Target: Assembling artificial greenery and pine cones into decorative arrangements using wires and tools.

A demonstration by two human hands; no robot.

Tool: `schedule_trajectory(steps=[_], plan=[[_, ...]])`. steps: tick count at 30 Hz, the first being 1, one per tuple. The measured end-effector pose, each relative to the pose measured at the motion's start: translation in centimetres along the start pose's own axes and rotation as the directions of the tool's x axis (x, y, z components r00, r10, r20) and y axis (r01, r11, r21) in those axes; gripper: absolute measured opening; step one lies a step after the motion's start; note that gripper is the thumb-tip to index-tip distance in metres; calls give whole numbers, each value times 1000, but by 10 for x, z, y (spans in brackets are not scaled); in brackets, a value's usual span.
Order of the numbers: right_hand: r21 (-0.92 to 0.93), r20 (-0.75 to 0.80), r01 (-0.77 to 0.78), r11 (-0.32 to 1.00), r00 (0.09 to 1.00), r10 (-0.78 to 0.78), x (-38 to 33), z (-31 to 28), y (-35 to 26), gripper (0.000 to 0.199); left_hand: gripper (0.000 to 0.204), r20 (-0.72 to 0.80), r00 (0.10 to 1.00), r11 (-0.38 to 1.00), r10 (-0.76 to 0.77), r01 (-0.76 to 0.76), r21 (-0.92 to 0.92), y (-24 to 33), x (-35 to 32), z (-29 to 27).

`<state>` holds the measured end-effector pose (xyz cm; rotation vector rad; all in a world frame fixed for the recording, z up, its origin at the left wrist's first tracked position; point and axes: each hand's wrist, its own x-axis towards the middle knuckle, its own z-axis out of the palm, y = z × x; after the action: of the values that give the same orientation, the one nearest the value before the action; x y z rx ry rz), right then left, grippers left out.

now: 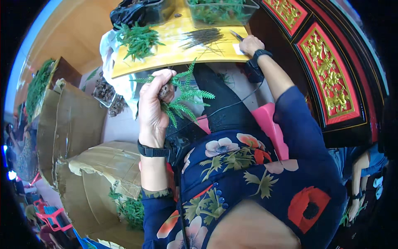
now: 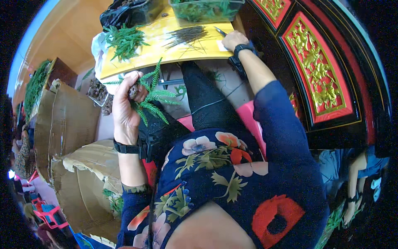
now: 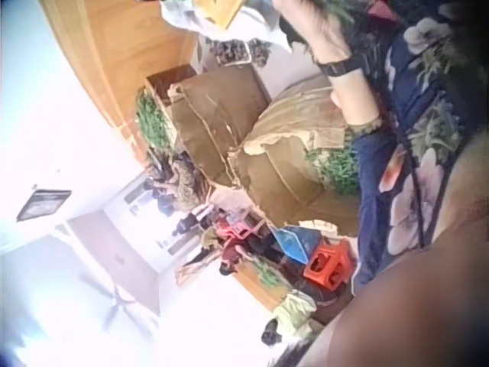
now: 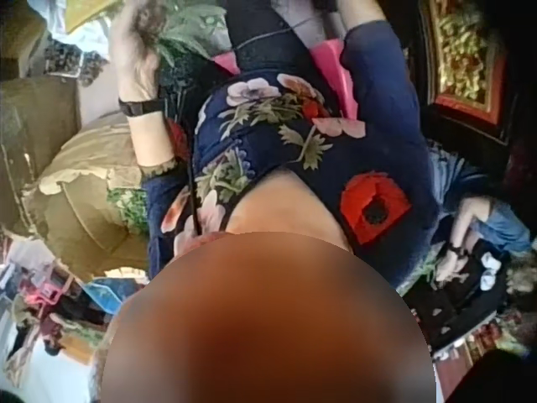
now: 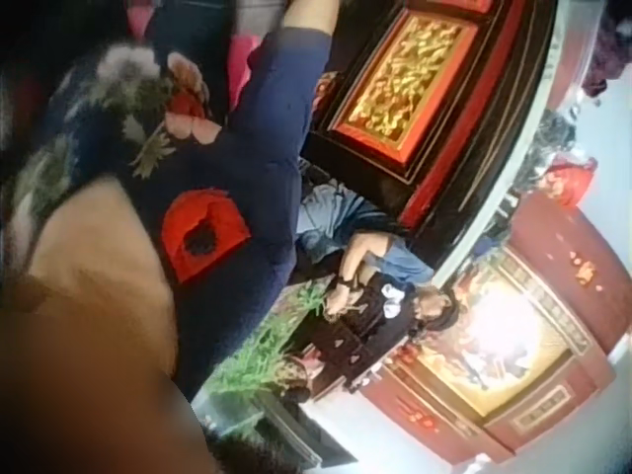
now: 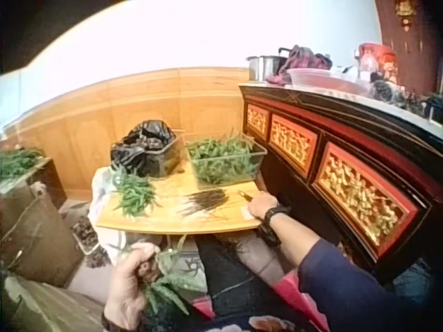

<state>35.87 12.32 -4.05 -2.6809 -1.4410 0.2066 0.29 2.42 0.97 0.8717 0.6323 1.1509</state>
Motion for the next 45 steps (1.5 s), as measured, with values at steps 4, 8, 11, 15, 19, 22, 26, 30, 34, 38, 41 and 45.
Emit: schedule_trajectory(steps=[4, 8, 11, 15, 19, 22, 26, 30, 34, 38, 41, 45], plan=[[299, -128, 212, 930, 975, -181, -27, 1, -11, 44, 17, -37, 999, 1000, 29, -29, -11, 5, -1, 2], [493, -378, 752, 437, 638, -671, -103, -22, -47, 35, 17, 23, 1000, 998, 3, -1, -55, 5, 2, -5], [488, -282, 821, 298, 471, -836, -135, -47, -68, 38, 17, 44, 999, 998, -19, 21, -66, 5, -1, -6], [326, -262, 941, 93, 184, -947, -143, -58, -76, 43, 17, 56, 998, 997, -29, 33, -71, 10, -3, -2], [271, -198, 959, 82, 139, -970, -144, -61, -79, 45, 16, 152, 987, 985, -51, 75, -157, 11, -1, -10], [243, -180, 966, 94, 140, -974, -145, -65, -82, 45, 15, 222, 973, 963, -67, 120, -239, 11, -1, -13], [207, -150, 977, 51, 83, -985, -145, -75, -88, 43, 14, 223, 959, 901, -174, 247, -358, 12, -2, -13], [248, -125, 964, 97, 132, -983, -144, -76, -90, 41, 15, 291, 939, 869, -183, 294, -399, 8, -2, -13], [219, -148, 972, 87, 122, -981, -145, -78, -91, 38, 14, 345, 914, 809, -214, 364, -461, 8, -1, -13], [204, -194, 976, 71, 111, -975, -147, -79, -90, 38, 13, 399, 894, 744, -205, 407, -530, 9, -4, -8], [180, -242, 984, -4, 41, -969, -144, -77, -92, 38, 12, 498, 851, 733, -168, 445, -514, 11, -7, -6], [217, -277, 976, -25, 37, -960, -145, -74, -94, 37, 12, 426, 881, 726, -206, 429, -537, 13, -9, -4]])
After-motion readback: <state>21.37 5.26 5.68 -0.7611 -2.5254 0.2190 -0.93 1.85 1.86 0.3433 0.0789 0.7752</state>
